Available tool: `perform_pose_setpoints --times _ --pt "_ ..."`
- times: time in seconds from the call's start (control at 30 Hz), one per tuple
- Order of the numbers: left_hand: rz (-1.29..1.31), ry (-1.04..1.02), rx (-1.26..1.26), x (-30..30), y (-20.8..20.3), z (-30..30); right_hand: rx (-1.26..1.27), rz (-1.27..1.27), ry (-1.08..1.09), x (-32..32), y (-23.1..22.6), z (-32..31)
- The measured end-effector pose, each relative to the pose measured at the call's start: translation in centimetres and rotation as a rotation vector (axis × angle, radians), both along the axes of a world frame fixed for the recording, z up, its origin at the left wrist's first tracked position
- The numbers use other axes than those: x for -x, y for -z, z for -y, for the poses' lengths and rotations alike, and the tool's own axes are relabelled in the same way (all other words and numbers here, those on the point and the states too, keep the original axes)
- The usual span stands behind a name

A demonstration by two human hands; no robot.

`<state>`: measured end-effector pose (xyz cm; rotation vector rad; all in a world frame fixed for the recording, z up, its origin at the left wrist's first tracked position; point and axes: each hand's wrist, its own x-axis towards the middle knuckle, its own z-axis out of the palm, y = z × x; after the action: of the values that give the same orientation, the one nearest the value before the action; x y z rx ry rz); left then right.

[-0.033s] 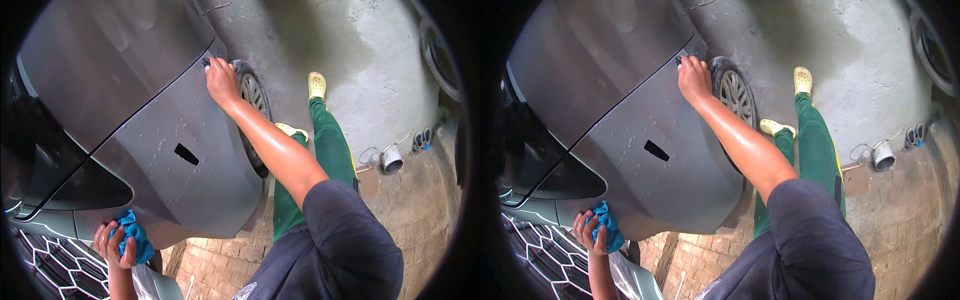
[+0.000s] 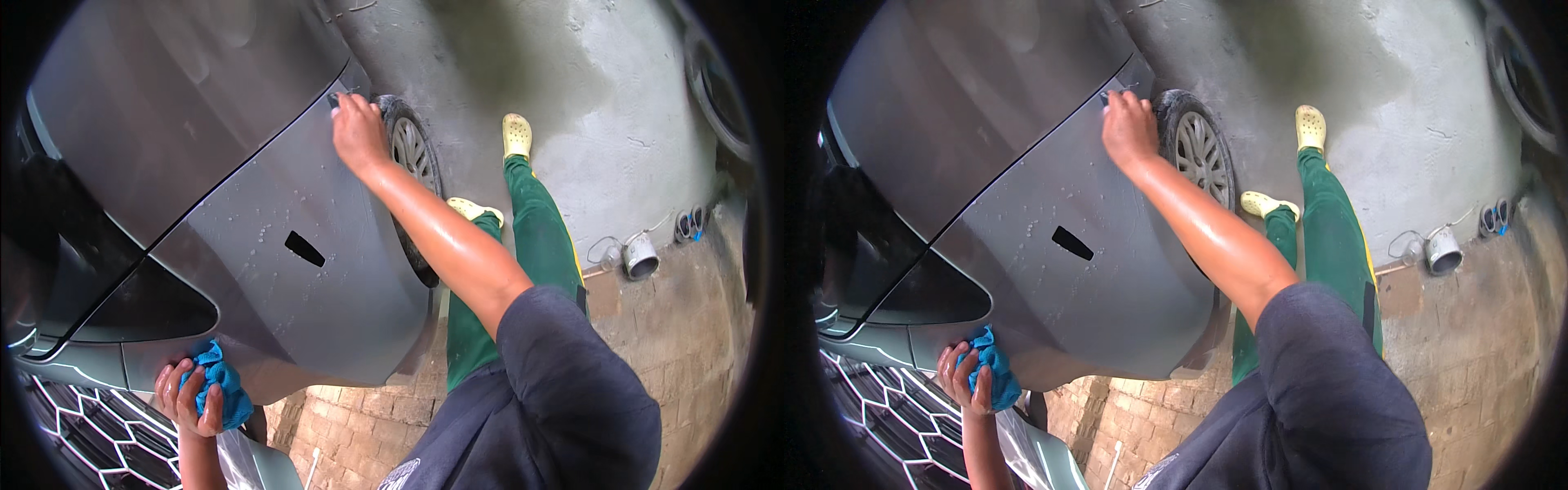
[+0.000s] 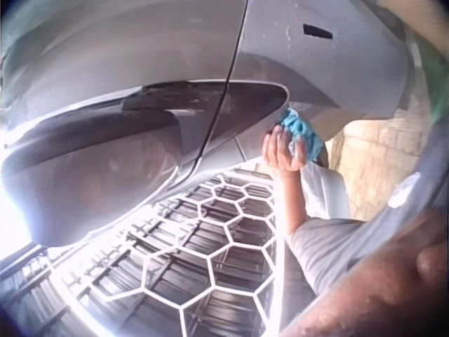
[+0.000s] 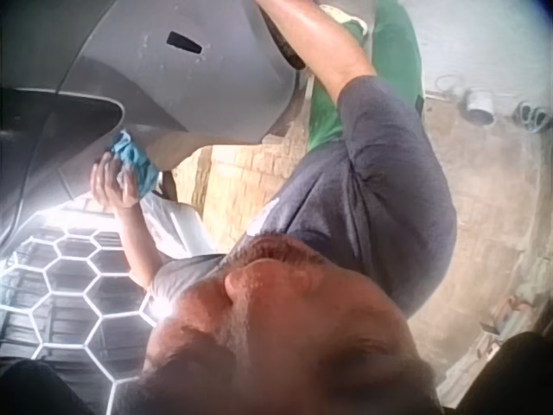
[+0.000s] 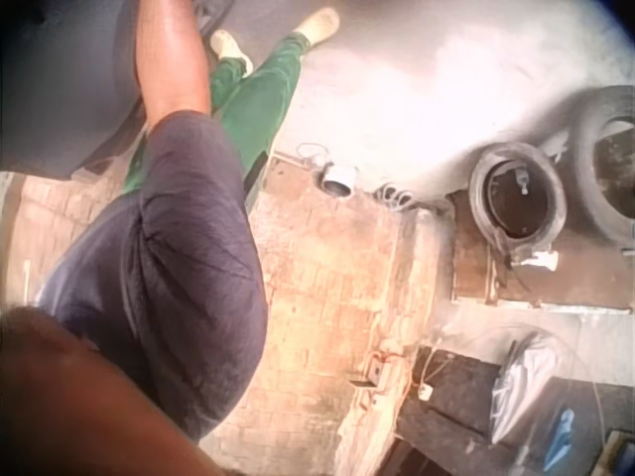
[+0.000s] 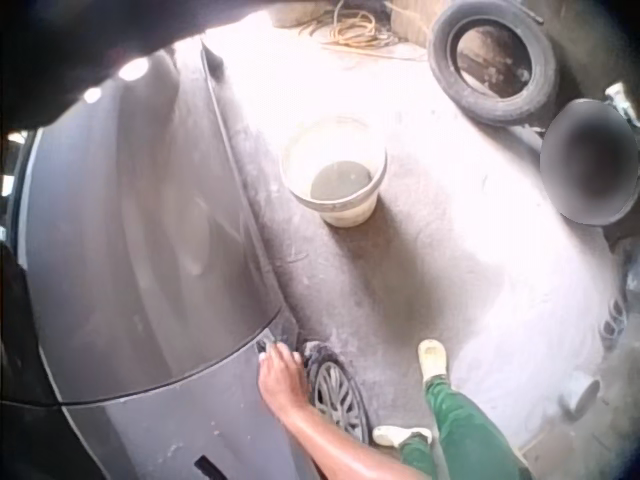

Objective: The person scrubs the front bumper and side panels of a gray car using a purple sanding block and a blue microfiber cloth. They repeatedly dip the sanding block into a bucket of water, wipe the car surface, and move along the vehicle's side and front.

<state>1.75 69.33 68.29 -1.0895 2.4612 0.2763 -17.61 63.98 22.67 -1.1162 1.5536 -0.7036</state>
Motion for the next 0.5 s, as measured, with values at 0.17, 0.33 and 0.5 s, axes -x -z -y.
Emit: perform_pose_setpoints --times 0.17,0.33,0.5 --pt "0.048 -0.035 -0.011 0.4 -1.4 -1.1 0.351 0.191 -0.06 -0.6 -9.4 -2.2" --pt "0.009 -0.029 0.01 0.5 0.8 0.4 0.016 -0.058 0.08 -0.3 3.6 1.3" --pt "0.071 -0.082 -0.006 0.8 -0.7 -1.4 0.326 0.177 -0.08 -0.1 -7.8 -2.6"
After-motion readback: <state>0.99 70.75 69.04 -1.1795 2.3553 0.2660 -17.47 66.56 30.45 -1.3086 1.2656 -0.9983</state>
